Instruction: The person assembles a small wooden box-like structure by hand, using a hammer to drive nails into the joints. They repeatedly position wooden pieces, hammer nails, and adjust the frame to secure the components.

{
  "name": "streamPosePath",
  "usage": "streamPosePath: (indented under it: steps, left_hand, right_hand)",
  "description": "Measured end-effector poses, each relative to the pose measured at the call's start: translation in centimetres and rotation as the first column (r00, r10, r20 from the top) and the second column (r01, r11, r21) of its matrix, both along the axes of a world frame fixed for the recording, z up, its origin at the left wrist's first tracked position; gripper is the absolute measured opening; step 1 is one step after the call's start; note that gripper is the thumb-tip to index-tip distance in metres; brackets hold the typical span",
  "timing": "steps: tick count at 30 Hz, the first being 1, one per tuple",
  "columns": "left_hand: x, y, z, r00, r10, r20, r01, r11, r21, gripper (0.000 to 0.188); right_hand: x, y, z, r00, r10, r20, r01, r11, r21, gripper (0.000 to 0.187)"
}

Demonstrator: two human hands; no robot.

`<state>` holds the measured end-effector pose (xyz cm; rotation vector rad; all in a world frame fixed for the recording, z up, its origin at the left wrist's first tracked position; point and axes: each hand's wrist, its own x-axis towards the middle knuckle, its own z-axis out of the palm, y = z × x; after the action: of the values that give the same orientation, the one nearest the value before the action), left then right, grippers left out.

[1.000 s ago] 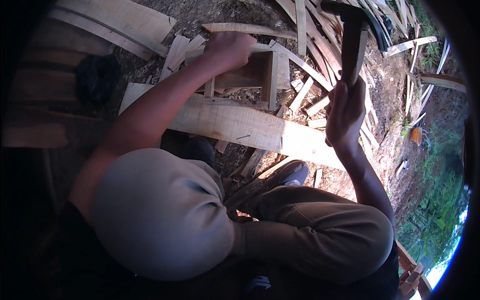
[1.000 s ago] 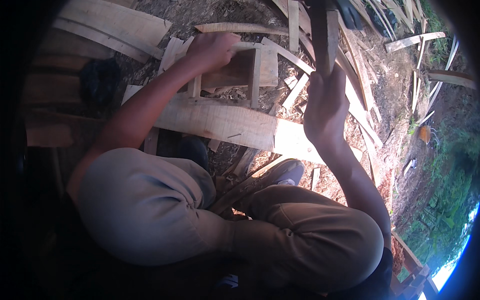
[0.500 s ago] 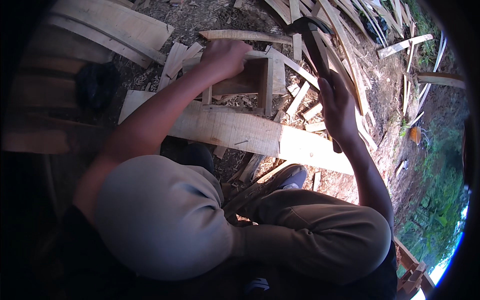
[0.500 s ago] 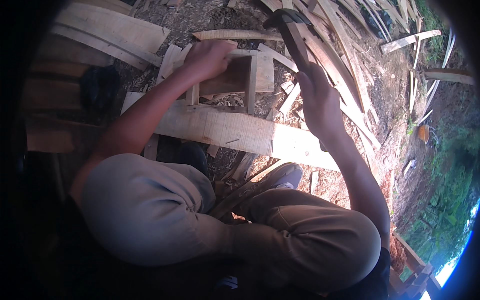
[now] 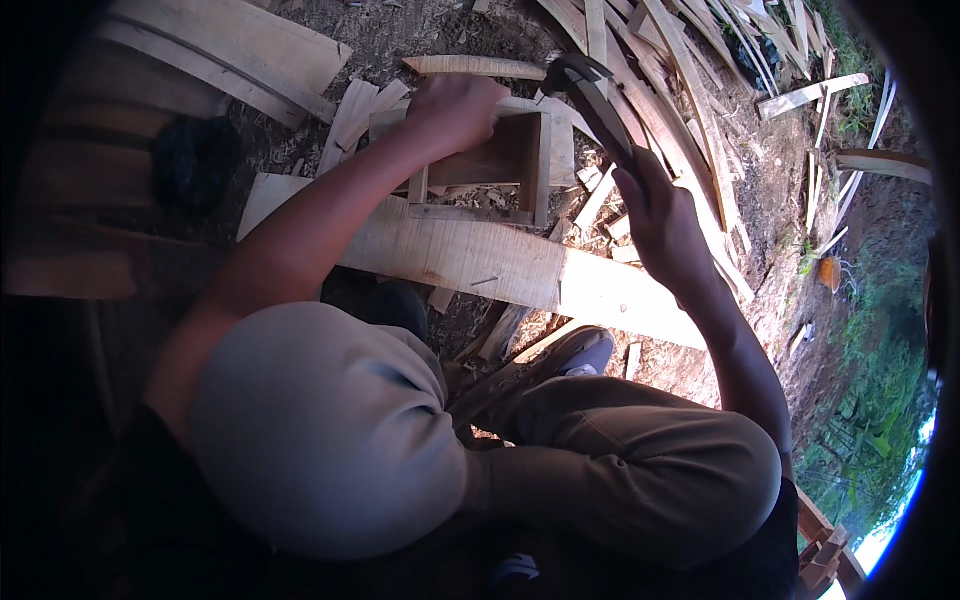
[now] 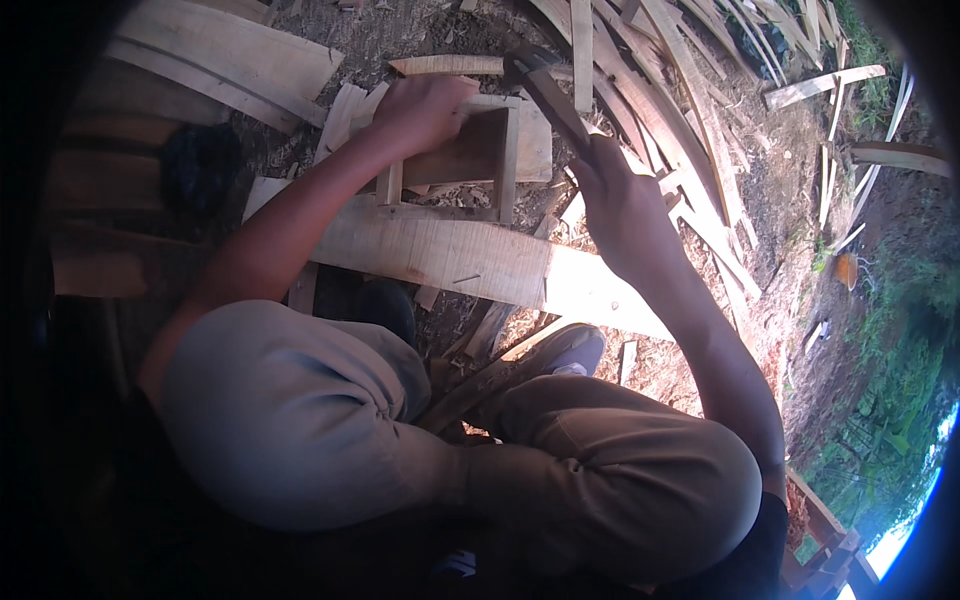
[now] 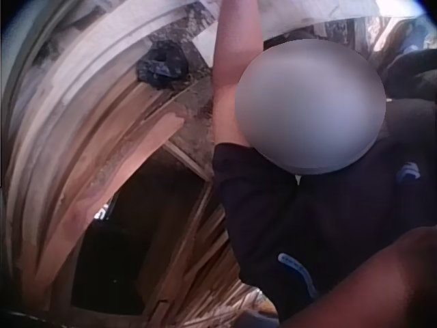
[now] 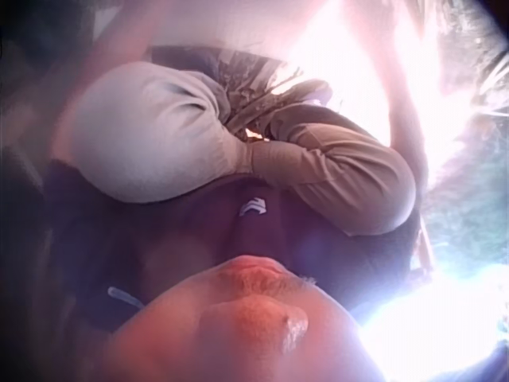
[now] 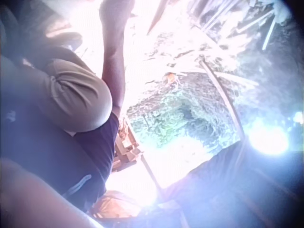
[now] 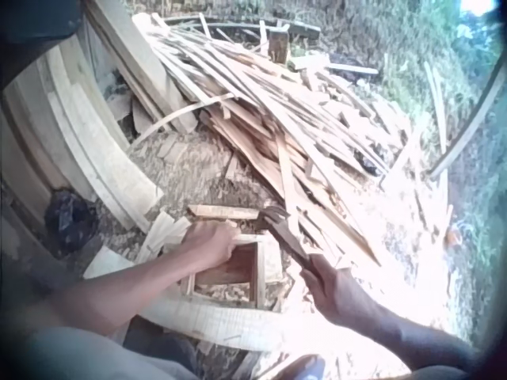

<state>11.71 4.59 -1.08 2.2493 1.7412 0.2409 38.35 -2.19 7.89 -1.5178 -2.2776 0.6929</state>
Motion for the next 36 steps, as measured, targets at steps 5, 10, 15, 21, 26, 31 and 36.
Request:
streamPosePath:
  steps: [5, 10, 15, 21, 26, 31, 36]
  left_hand:
    - [-0.5, -0.3, 0.2, 0.998, -0.017, -0.056, 0.017, 1.000, -0.004, 0.036]
    - [0.2, 0.3, 0.8, 0.997, -0.033, -0.076, 0.027, 0.997, -0.078, 0.035]
    - [0.0, 0.1, 1.0, 0.999, 0.006, -0.041, -0.007, 1.000, -0.015, 0.034]
    - [-0.2, -0.2, -0.2, 0.999, 0.003, 0.036, -0.004, 0.999, 0.048, 0.035]
    - [-0.4, -0.4, 0.4, 0.998, 0.010, -0.062, -0.014, 0.998, -0.063, 0.037]
    - [0.1, 0.0, 0.1, 1.000, -0.012, 0.000, 0.012, 0.998, 0.062, 0.038]
    - [-0.4, -0.3, 0.4, 0.999, 0.016, -0.046, -0.018, 0.999, -0.041, 0.037]
  right_hand:
    - [-0.8, -0.2, 2.3, 0.988, -0.108, -0.111, 0.107, 0.994, -0.022, 0.024]
    - [-0.2, -0.8, 0.1, 0.983, -0.160, -0.085, 0.157, 0.987, -0.040, 0.027]
    - [-0.4, -0.6, 0.8, 0.961, -0.210, -0.182, 0.205, 0.978, -0.042, 0.026]
    - [0.1, -0.5, -1.4, 0.998, -0.060, -0.029, 0.060, 0.998, 0.005, 0.023]
    - [0.3, -0.7, 0.6, 0.932, -0.250, -0.261, 0.250, 0.968, -0.034, 0.023]
    - [0.4, -0.8, -1.5, 0.994, -0.060, -0.087, 0.064, 0.997, 0.037, 0.022]
    - [0.1, -0.5, 0.5, 0.945, -0.180, -0.271, 0.198, 0.979, 0.041, 0.019]
